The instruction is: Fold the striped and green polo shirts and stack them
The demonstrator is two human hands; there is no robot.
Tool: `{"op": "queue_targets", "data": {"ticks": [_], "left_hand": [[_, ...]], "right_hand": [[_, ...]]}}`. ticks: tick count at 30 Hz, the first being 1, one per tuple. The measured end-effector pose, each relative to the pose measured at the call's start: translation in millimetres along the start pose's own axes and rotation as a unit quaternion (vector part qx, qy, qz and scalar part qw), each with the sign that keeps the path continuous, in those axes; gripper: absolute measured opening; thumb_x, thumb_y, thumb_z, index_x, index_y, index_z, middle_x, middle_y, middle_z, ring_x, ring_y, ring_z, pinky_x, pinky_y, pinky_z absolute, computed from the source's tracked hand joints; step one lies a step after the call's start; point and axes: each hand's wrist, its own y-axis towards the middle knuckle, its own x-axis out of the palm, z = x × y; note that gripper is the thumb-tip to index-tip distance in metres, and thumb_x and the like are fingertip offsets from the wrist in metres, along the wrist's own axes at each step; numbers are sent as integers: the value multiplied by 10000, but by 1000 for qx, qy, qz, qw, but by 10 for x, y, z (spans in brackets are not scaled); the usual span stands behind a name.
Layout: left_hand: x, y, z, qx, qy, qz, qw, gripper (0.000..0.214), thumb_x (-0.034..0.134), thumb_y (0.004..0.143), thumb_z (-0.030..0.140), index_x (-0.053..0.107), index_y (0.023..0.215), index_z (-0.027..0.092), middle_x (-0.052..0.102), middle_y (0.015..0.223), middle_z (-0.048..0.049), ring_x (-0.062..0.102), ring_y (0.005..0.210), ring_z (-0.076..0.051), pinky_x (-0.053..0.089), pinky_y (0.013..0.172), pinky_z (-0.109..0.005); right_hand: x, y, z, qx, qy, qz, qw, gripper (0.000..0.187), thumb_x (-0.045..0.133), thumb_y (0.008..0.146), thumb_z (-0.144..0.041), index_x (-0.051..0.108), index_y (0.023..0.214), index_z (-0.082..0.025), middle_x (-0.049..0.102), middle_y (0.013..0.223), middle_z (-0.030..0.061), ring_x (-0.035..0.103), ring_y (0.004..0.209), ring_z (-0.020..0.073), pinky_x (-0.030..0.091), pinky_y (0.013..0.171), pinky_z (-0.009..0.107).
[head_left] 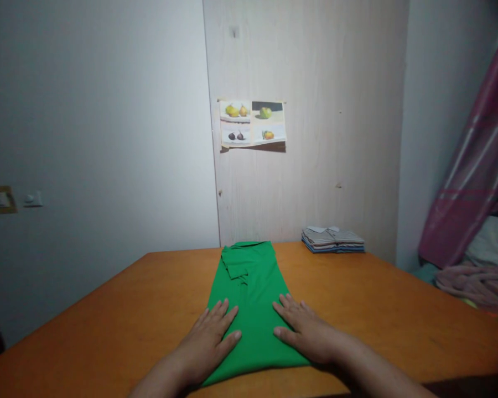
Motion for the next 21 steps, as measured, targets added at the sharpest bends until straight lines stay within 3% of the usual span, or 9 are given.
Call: {"op": "queue_targets", "data": {"ticks": [6, 11, 14, 17, 21], "left_hand": [[-28, -4, 18, -13, 42, -23, 999, 753, 483, 895, 716, 456, 1512, 285, 232, 1643, -88, 145, 1549, -315, 74, 1253, -540], [-247, -297, 103, -47, 95, -83, 991, 779, 357, 928, 743, 344, 1568, 298, 144, 1668, -68, 98, 1555, -300, 58, 1247, -571], [-379, -508, 123, -45, 117, -118, 985, 867, 441, 871, 782, 293, 1587, 316, 117, 1671, -65, 104, 1551, -323, 52, 1239, -596], [-422, -631, 96, -37, 144, -125, 981, 987, 596, 788, 761, 279, 1597, 292, 118, 1670, -87, 122, 1546, -350, 74, 1237, -601], [-373, -651, 75, -28, 165, -88, 982, 864, 623, 835, 599, 347, 1580, 260, 202, 1665, -100, 175, 1541, -343, 138, 1246, -578]], "right_hand": [[-45, -45, -33, 13, -22, 6, 1000, 807, 549, 888, -705, 429, 1544, -251, 195, 1656, 104, 124, 1552, 323, 25, 1248, 494], [-280, -251, -94, 58, -51, -44, 996, 893, 471, 892, -756, 365, 1573, -189, 188, 1664, 110, 154, 1547, 315, 71, 1264, 467], [-396, -430, -161, 67, -52, -42, 996, 956, 506, 864, -769, 324, 1589, -173, 185, 1668, 109, 148, 1548, 313, 114, 1268, 458], [-399, -591, -225, 21, -66, -40, 997, 960, 604, 828, -732, 315, 1596, -235, 173, 1675, 75, 142, 1548, 321, 140, 1264, 480], [-292, -689, -287, -15, -105, -27, 994, 829, 629, 869, -614, 374, 1575, -262, 307, 1638, 82, 264, 1516, 332, 170, 1254, 520]]}}
